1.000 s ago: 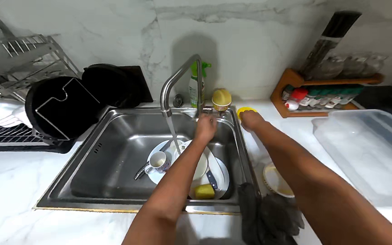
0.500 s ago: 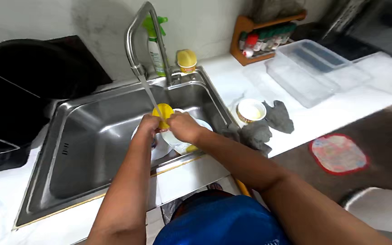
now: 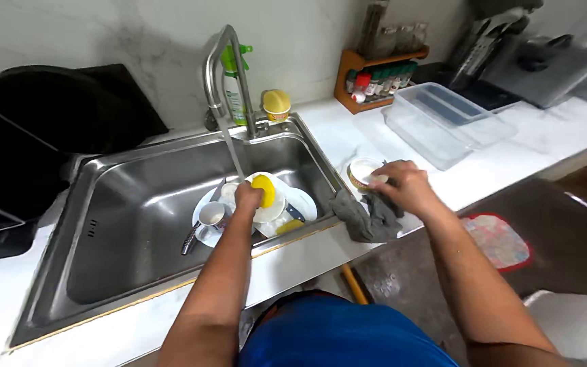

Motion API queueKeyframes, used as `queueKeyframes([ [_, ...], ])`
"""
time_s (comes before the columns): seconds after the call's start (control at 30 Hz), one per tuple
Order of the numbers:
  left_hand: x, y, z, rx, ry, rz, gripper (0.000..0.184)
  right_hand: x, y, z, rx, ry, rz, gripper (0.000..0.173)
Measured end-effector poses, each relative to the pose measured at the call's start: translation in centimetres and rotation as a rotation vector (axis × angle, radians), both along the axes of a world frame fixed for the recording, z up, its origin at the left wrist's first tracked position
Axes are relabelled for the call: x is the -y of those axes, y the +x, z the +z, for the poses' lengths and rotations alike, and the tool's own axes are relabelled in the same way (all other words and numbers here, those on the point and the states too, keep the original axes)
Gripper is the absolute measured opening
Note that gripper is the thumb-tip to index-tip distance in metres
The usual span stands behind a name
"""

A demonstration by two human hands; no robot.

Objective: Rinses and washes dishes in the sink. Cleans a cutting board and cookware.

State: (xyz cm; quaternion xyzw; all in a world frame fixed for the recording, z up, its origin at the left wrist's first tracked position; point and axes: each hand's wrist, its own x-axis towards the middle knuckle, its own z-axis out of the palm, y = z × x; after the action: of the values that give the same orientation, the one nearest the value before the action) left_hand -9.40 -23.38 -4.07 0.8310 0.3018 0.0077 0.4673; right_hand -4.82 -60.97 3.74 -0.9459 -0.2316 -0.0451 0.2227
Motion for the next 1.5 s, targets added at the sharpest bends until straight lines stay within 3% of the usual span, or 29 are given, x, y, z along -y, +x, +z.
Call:
queueKeyframes([
  [0.07, 0.3, -0.3, 0.5, -0.038, 0.080, -0.075, 0.044, -0.8, 2.8, 0.3, -0.138, -0.090, -0.047, 0.074],
  [0.13, -0.5, -0.3, -0.2, -0.032, 0.165, -0.153, 0.036, -2.8, 5.1, -0.4, -0.252, -0.168, -0.029, 0.091],
  [0.23, -1.1, -0.9, -0.3, -0.073, 0.281, -0.265, 0.032, -3.4, 7.2, 0.5, -0.237, -0.057, -0.035, 0.078],
  [0.37, 0.8, -1.6, 1.2, -0.079, 0.526, -0.415, 0.029, -1.5, 9.5, 3.7, -0.198, 0.205, -0.101, 0.076],
  [0.53, 3.4, -1.2, 2.6, 0.183, 0.615, -0.236, 0.042, -7.0, 7.0, 5.3, -0.193, 0.338, 0.205, 0.080],
  [0.6, 4.2, -0.4, 2.6, 0.268, 0.444, -0.105, 0.044, -10.5, 5.2, 4.4, -0.133, 0.353, 0.338, 0.085],
  [0.63, 4.5, -0.2, 2.7, 0.325, 0.257, -0.040, 0.043, -12.3, 4.5, 3.5, -0.113, 0.366, 0.402, 0.087],
  [0.7, 5.5, 0.2, 2.9, 0.431, -0.284, 0.082, 0.039, -15.4, 3.4, 0.9, -0.084, 0.372, 0.499, 0.088],
  [0.77, 6.6, 0.5, 3.4, 0.454, -0.795, 0.189, 0.050, -17.1, 2.9, -2.0, -0.048, 0.324, 0.533, 0.091],
  [0.8, 6.7, 0.5, 3.2, 0.436, -0.946, 0.196, 0.057, -17.3, 2.8, -2.8, -0.080, 0.290, 0.542, 0.092],
  [0.87, 6.4, 0.2, 2.3, 0.400, -1.094, 0.162, 0.042, -15.3, 2.7, -2.6, -0.146, 0.269, 0.535, 0.081],
  [0.93, 5.9, -0.1, 1.7, 0.377, -1.150, 0.201, 0.029, -10.4, 2.8, -1.6, -0.066, 0.241, 0.377, 0.047],
  [1.0, 5.6, -0.1, 1.4, 0.385, -1.176, 0.236, 0.030, -3.5, 3.7, -2.0, 0.030, 0.104, 0.082, 0.027],
  [1.07, 5.1, 0.0, 1.3, 0.395, -1.176, 0.256, 0.031, 2.2, 5.8, -3.7, -0.059, -0.084, -0.068, 0.031],
  [1.13, 4.9, -0.1, 1.3, 0.371, -1.154, 0.272, 0.031, 4.6, 7.8, -5.0, -0.084, -0.089, -0.027, 0.031],
  [1.27, 5.1, -0.3, 1.4, 0.397, -1.021, 0.172, 0.038, 2.4, 12.3, -1.5, 0.045, 0.156, -0.059, 0.027],
  [1.37, 5.0, 0.0, 1.4, 0.415, -0.933, 0.192, 0.040, -2.1, 17.2, 0.1, -0.010, 0.167, -0.018, 0.047],
  [1.5, 4.6, -0.1, 1.2, 0.427, -0.848, 0.263, 0.042, -8.7, 25.6, -6.3, -0.054, -0.086, 0.171, 0.050],
])
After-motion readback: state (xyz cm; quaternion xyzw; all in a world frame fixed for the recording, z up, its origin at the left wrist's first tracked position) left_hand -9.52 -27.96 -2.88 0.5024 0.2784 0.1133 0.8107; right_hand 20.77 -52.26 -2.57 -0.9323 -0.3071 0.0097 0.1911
